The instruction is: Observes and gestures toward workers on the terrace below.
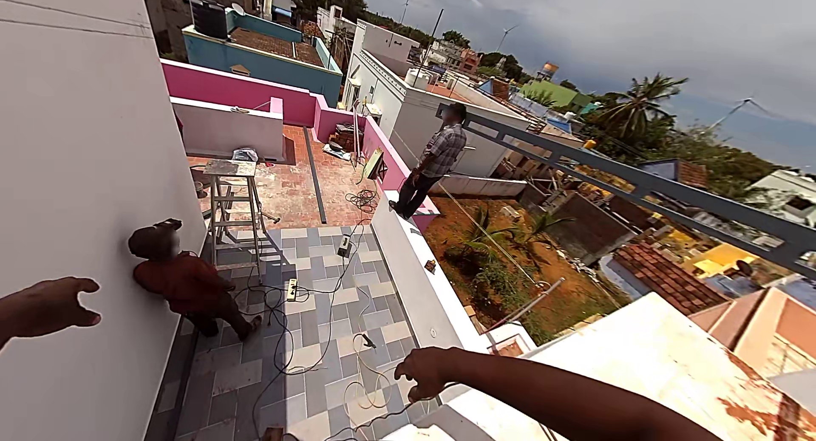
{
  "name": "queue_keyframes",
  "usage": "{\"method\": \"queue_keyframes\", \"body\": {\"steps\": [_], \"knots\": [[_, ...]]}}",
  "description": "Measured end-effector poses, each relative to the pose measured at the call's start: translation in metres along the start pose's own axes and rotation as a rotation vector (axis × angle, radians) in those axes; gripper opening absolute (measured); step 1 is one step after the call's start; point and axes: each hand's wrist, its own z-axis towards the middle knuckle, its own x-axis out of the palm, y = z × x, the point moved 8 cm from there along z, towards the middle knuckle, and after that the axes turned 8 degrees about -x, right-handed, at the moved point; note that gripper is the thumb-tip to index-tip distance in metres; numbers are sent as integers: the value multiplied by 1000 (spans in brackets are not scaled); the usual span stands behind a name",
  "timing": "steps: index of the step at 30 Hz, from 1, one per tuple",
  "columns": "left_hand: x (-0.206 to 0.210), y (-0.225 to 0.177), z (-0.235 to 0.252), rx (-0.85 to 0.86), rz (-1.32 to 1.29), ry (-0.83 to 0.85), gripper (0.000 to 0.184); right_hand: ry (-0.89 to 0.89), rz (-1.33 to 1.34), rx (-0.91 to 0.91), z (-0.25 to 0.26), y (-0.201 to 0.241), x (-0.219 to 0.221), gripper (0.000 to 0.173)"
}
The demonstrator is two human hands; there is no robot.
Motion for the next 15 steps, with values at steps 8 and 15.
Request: {"method": "queue_keyframes", "body": {"steps": [8,15], "knots": [[16,83,181,86,140,6,65,2,0,8,1,-2,1,49],[16,81,172,52,141,-1,64,12,0,1,2,-1,2,51]]}}
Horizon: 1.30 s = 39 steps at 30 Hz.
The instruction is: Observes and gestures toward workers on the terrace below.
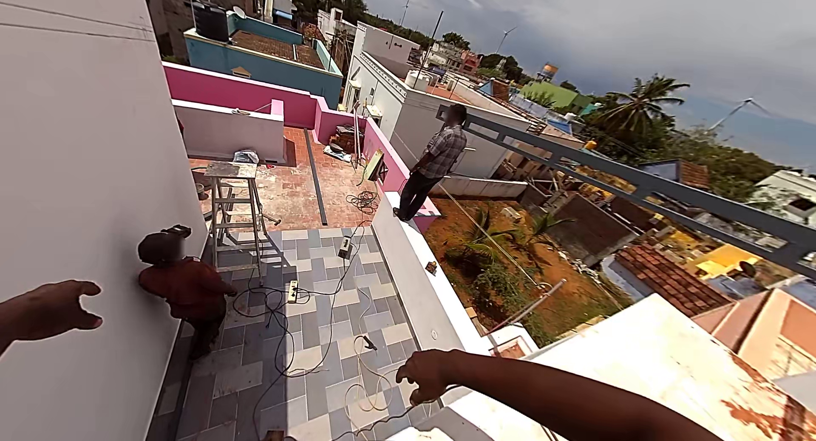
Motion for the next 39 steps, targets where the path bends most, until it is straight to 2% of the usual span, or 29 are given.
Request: {"method": "queue_keyframes", "body": {"steps": [20,24,29,39], "knots": [[2,17,3,-5,-9,-18,65,-7,-17,-8,6,7,-1,50],[2,22,15,1,-7,-30,65,-14,-23,-8,6,5,-1,51],[10,41,53,14,-50,-61,68,-1,-17,4,8,2,2,52],[11,46,40,-11,-52,-82,69,39,-15,31,11,8,5,55]]}}
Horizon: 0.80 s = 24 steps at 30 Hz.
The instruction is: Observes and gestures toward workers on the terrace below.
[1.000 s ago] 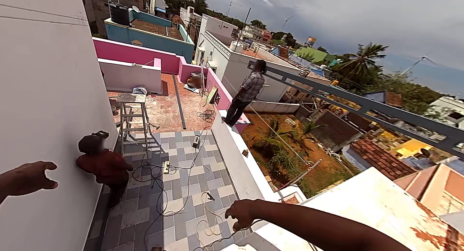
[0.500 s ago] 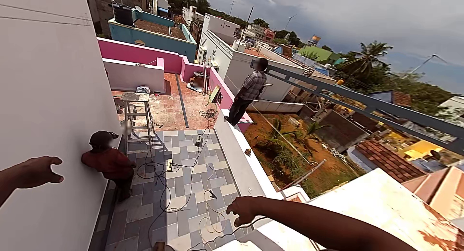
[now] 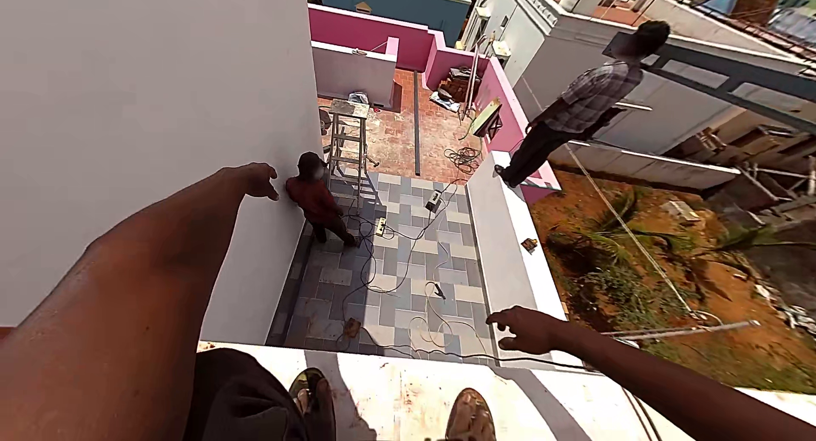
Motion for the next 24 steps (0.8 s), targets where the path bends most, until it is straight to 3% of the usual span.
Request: {"method": "queue_keyframes", "body": {"steps": [24], "knots": [[5,1,10,-15,34,19,70,10,18,28,-2,-1,-2,54]]}}
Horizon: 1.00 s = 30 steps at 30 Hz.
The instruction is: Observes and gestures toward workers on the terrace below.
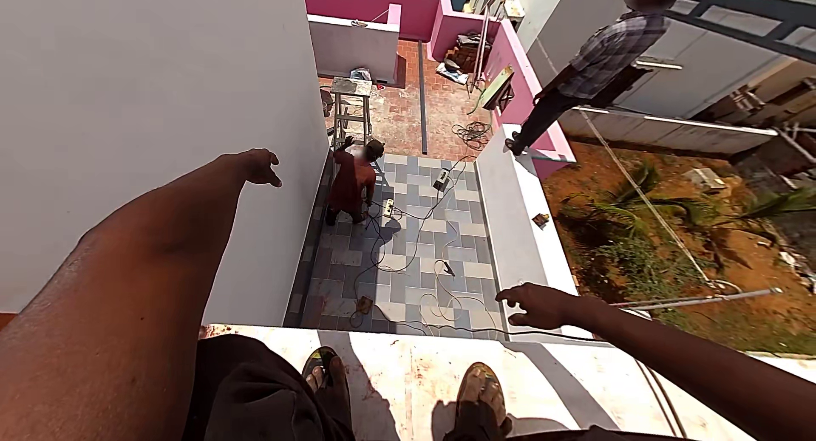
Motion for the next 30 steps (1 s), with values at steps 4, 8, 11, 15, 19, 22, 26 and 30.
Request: {"method": "queue_keyframes", "body": {"steps": [4,8,11,15,19,22,26,30], "knots": [[0,-2,-2,6,6,8,69,-2,-7,-7,1,-4,3,54],[1,-2,-3,14,-4,3,70,-17,-10,-18,3,-8,5,52],[1,-2,-2,7,-10,-4,70,-15,-12,-17,3,-9,5,52],[2,1,1,-1,-5,0,70,-16,-10,-14,4,-8,4,53],[1,2,0,-17,-11,0,70,-17,-1,-17,4,-8,2,52],[1,2,-1,-14,-11,3,70,-11,-6,-18,5,-7,2,53],[1,4,4,-7,4,-1,70,5,-11,-18,5,-6,0,54],[-1,3,8,-7,19,10,71,-11,-8,-26,5,-4,-5,54]]}}
